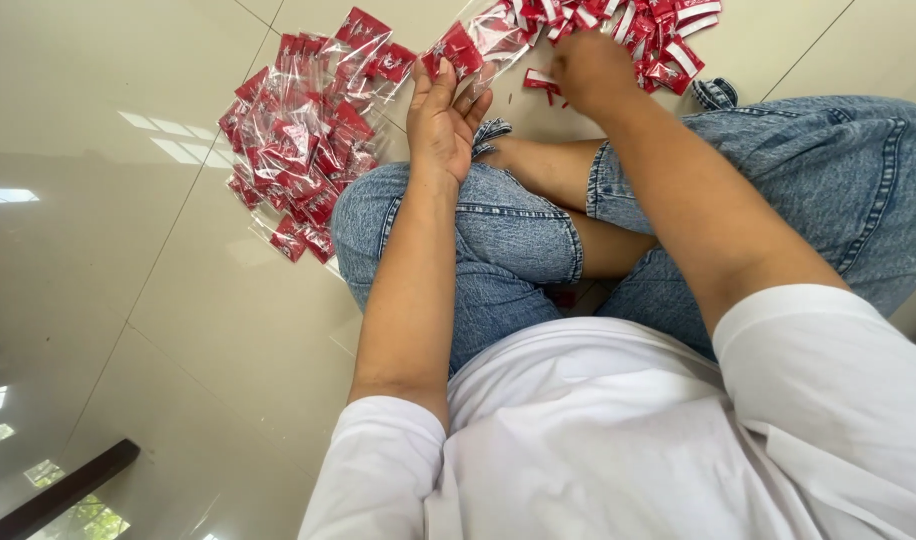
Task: Manually packaging small red sachets into clear plastic bags while sitting on the floor.
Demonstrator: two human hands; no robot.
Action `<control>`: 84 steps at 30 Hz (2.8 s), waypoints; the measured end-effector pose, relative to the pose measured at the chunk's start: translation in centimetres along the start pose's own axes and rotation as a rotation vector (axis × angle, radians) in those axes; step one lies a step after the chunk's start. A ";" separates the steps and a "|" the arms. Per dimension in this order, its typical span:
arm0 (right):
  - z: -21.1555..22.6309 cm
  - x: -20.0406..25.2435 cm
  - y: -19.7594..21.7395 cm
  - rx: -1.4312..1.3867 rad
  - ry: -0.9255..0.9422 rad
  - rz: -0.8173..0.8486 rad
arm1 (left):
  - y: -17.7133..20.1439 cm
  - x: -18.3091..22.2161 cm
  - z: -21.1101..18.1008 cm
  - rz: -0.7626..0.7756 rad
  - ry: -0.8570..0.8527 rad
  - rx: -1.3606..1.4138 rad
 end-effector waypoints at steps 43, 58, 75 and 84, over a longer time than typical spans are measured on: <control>3.1 2.8 13.3 -1.767 -0.229 0.224 | -2.3 1.0 0.1 0.008 0.041 -0.163; 4.7 3.7 16.8 -1.079 0.143 -0.121 | -3.2 1.7 -0.1 0.029 0.043 -0.201; 4.0 3.5 13.8 -1.258 -0.151 0.202 | -3.7 1.5 1.3 0.139 0.114 -0.232; 3.9 3.9 10.4 -1.227 -0.315 0.452 | -4.7 2.2 2.4 0.252 0.145 -0.321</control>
Point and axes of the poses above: each hand's wrist, its own x-axis away from the middle knuckle, its own y-axis out of the back of the hand, z = x × y, the point moved 9 cm from there along -x, towards the middle knuckle
